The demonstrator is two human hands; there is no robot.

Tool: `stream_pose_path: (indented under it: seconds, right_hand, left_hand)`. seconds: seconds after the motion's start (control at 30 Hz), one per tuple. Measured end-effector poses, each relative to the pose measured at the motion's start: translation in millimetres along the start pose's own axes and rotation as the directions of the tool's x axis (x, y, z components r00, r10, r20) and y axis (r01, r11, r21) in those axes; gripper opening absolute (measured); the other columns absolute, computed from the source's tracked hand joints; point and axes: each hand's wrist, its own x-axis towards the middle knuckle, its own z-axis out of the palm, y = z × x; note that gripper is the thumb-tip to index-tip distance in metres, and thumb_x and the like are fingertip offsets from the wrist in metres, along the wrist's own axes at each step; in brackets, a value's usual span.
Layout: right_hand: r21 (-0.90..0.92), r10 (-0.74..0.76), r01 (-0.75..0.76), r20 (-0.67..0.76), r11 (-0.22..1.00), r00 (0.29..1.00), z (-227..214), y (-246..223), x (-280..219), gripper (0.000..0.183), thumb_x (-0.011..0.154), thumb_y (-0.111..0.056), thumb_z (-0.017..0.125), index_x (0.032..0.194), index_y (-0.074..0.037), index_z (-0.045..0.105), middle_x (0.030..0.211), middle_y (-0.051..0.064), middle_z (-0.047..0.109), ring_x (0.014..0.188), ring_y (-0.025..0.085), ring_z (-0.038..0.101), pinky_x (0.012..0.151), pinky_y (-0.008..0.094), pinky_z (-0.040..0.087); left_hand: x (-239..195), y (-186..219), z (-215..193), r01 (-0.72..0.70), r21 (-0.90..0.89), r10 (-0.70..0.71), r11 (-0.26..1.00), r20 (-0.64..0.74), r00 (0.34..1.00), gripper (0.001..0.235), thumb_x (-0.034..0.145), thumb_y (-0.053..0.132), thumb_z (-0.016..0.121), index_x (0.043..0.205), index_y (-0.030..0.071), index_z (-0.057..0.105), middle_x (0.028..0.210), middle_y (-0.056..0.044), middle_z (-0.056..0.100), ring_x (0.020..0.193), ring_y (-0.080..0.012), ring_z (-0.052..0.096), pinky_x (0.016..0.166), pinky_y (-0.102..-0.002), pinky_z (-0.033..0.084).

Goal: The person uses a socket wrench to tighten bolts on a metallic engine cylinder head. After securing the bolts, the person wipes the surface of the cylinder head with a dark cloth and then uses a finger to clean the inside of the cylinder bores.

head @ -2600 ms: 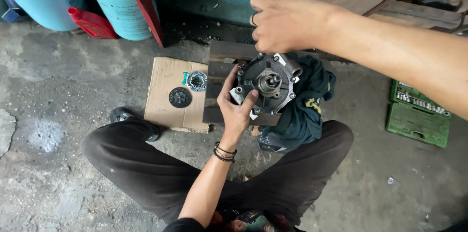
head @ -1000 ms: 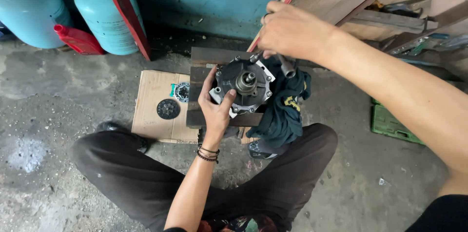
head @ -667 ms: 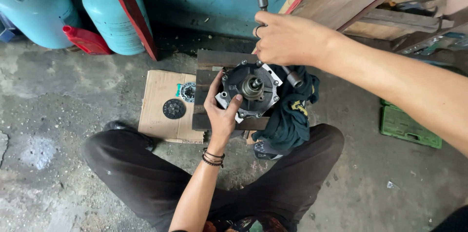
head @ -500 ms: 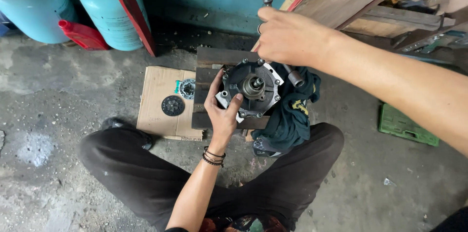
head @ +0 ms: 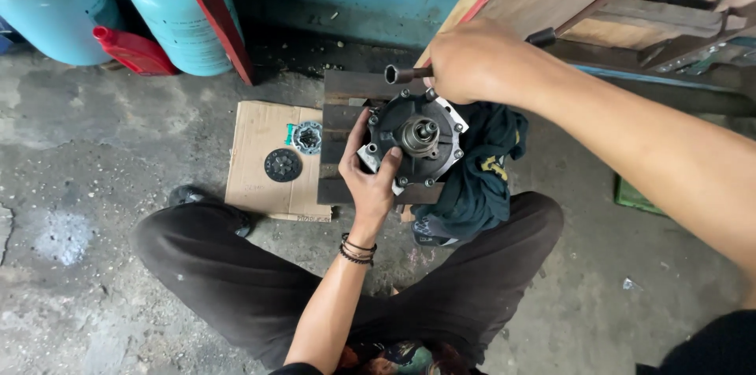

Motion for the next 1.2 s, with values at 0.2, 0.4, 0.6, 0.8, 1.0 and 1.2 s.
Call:
stream_pose_path:
  seconds: [0.2, 0.4, 0.6, 0.8, 1.0, 1.2]
  right_hand:
    - [0.091, -0.024, 0.024, -0.002, 0.996, 1.0, -1.1, 23.8, -10.2, 0.025, 0.094, -0.035, 0.073, 0.098, -0.01, 0.079, 0.088, 0.013, 0.076, 0.081, 0.033, 0.072, 0.08, 0.048, 0.056]
    - [-0.349, -0.466, 0.352, -0.337, 0.869, 0.818, 1.8, 49.1, -30.6, 0.018, 0.081, -0.041, 0.073, 0.085, -0.024, 0.079, 0.078, -0.005, 0.074, 0.08, 0.02, 0.066, 0.108, 0.043, 0.034]
    - [-0.754, -0.64, 0.252, -0.275, 0.607, 0.717, 5.8, 42.4, -22.1, 0.018, 0.092, -0.043, 0.064, 0.081, -0.033, 0.074, 0.082, -0.011, 0.074, 0.092, 0.012, 0.065, 0.103, 0.035, 0.036]
    - [-0.781, -0.723, 0.3, -0.261, 0.547, 0.64, 7.3, 36.7, -10.6, 0.022, 0.09, -0.036, 0.063, 0.071, -0.032, 0.073, 0.087, -0.016, 0.074, 0.089, 0.012, 0.063, 0.099, 0.033, 0.034]
    - [-0.799, -0.7, 0.28, -0.23, 0.533, 0.676, 3.9, 30.3, -5.4, 0.023, 0.088, -0.036, 0.064, 0.066, -0.034, 0.07, 0.078, -0.011, 0.075, 0.08, 0.012, 0.064, 0.09, 0.032, 0.036]
    - [-0.498, -0.449, 0.301, -0.207, 0.813, 0.869, 11.3, 17.4, 2.3, 0.025, 0.081, -0.038, 0.079, 0.077, -0.013, 0.079, 0.071, 0.006, 0.076, 0.061, 0.021, 0.07, 0.068, 0.034, 0.055]
  left_hand:
    - [0.7, 3.1, -3.3, -0.024, 0.019, 0.023, 1.0, 0.032, 0.999, 0.068, 0.082, 0.004, 0.066, 0.147, -0.006, 0.046, 0.133, -0.022, 0.064, 0.116, -0.0259, 0.064, 0.104, -0.033, 0.049]
    - [4.0, 7.7, -3.2, -0.033, 0.042, 0.031, 0.999, 0.047, 0.998, 0.068, 0.081, 0.004, 0.065, 0.146, -0.005, 0.047, 0.135, -0.022, 0.063, 0.115, -0.0265, 0.065, 0.103, -0.033, 0.05]
    - [3.8, 6.9, -4.8, -0.026, 0.038, 0.024, 0.999, 0.049, 0.999, 0.07, 0.081, 0.002, 0.066, 0.148, -0.004, 0.046, 0.132, -0.021, 0.066, 0.111, -0.0246, 0.066, 0.1, -0.032, 0.052]
    - [4.7, 4.0, -5.6, -0.026, 0.038, 0.024, 0.999, 0.052, 0.998, 0.069, 0.081, 0.002, 0.065, 0.148, -0.004, 0.046, 0.135, -0.021, 0.064, 0.116, -0.0251, 0.064, 0.103, -0.033, 0.05]
    - [3.6, -2.2, -5.9, -0.027, -0.003, 0.027, 1.0, 0.047, 0.999, 0.07, 0.082, 0.003, 0.065, 0.149, -0.004, 0.046, 0.136, -0.021, 0.063, 0.118, -0.0262, 0.064, 0.105, -0.034, 0.05]
    - [2.7, -2.3, -5.3, -0.032, 0.014, 0.032, 0.999, 0.032, 0.999, 0.068, 0.082, 0.002, 0.065, 0.148, -0.004, 0.046, 0.139, -0.022, 0.062, 0.122, -0.0277, 0.062, 0.109, -0.035, 0.048]
